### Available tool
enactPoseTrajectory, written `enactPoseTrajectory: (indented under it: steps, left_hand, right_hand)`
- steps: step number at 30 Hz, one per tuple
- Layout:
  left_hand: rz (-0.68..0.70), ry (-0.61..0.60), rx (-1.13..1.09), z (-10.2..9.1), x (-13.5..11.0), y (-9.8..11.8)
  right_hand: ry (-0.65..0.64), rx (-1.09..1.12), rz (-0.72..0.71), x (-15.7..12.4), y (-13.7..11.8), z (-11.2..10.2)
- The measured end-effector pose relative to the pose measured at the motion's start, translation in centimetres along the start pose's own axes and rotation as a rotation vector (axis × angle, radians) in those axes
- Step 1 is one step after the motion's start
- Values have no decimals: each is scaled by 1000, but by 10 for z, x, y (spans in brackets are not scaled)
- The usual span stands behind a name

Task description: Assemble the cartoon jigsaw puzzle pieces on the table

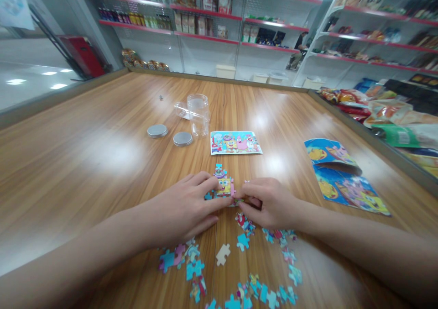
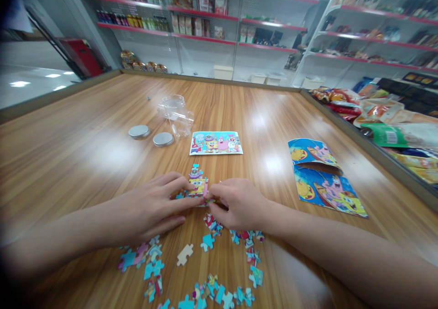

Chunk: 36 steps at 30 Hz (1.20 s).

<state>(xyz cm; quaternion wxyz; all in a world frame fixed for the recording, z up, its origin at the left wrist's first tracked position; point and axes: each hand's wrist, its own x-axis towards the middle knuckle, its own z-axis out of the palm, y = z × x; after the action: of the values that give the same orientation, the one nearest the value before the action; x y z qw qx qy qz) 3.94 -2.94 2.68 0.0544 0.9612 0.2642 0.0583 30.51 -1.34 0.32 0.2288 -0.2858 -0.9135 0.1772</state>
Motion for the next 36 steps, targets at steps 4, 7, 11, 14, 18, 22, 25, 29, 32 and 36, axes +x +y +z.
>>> enactPoseTrajectory:
  steps: [4, 7, 11, 14, 18, 22, 25, 29, 32, 36]
  left_hand:
    - [6, -1, 5, 1, 0, 0]
    - [6, -1, 6, 1, -1, 0]
    - [7, 24, -10, 1, 0, 0]
    - [12, 48, -22, 1, 0, -1]
    - [8, 41, -19, 2, 0, -1]
    - [3, 5, -7, 1, 0, 0]
    - [-2, -14, -5, 1, 0, 0]
    - [-5, -23, -2, 1, -1, 0]
    - [-5, -22, -3, 1, -1, 0]
    - [-6, -30, 1, 1, 0, 0]
  right_hand:
    - [2, -1, -6, 1, 0, 0]
    - [-4, 2, -9, 1, 0, -1]
    - [-8, -3, 5, 0, 0, 0]
    - [-12, -15, 27, 0, -1, 0]
    - [-21, -25, 20, 1, -2, -1]
    - [-16, -18, -1, 2, -2, -1]
    - [-10, -26, 16, 1, -2, 0]
    - [-15, -29, 35, 1, -2, -1]
    - [-24, -23, 35, 2, -2, -1]
    - [-35, -28, 29, 2, -2, -1]
